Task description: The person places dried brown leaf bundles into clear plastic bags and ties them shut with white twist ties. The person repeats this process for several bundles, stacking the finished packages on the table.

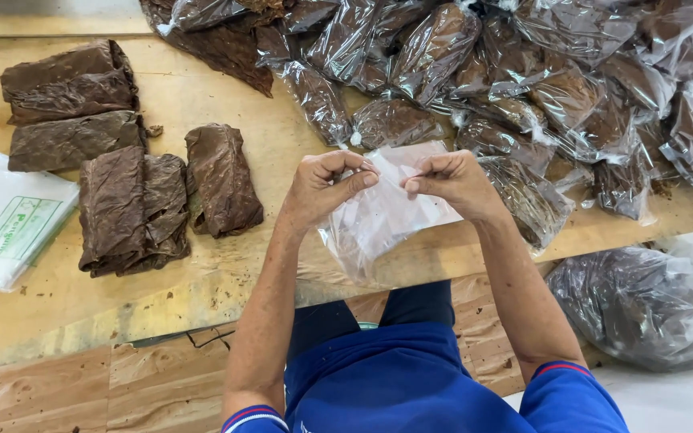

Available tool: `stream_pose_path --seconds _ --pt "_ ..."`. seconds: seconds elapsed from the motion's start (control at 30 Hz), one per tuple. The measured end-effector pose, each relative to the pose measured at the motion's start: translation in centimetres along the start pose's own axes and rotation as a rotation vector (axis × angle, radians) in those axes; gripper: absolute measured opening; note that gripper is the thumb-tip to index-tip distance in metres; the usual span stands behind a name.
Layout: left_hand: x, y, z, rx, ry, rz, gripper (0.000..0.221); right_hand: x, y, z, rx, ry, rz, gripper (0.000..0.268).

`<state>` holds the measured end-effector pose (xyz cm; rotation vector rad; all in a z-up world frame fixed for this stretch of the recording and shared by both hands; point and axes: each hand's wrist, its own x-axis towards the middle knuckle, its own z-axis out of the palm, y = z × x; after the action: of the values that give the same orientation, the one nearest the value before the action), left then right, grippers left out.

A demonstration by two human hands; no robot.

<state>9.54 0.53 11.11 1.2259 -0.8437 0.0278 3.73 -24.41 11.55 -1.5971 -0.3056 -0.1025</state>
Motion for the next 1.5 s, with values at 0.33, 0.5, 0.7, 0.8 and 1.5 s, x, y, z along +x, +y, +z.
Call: stream_pose_path --seconds 0.33,0.5,0.7,0.8,1.5 --pt "-0.3 -1.4 0.4 -0.002 -0.038 -0.076 0.021 -1.3 -0.8 0.5 -0.034 0.244 -0.042 0.028" --pt "-0.7 -1.2 -0.7 0.084 -0.154 -0.153 0.043 -2.0 -1.5 -0.8 0.114 0.289 -0.039 0.014" --pt "0.5 0.0 -0.5 0.292 -0.219 -0.09 0.017 -2.4 -1.5 -2.3 0.195 0.389 -0.078 0.026" --pt "0.6 -1.9 -1.4 0.476 0.091 0.013 0.012 -2.8 -0.2 -1.9 0.172 0.46 -0.023 0.027" --pt "-8.6 5.0 7.8 0.609 0.229 -0.047 0.012 -9.1 5.7 8.0 0.939 0.148 0.249 0.012"
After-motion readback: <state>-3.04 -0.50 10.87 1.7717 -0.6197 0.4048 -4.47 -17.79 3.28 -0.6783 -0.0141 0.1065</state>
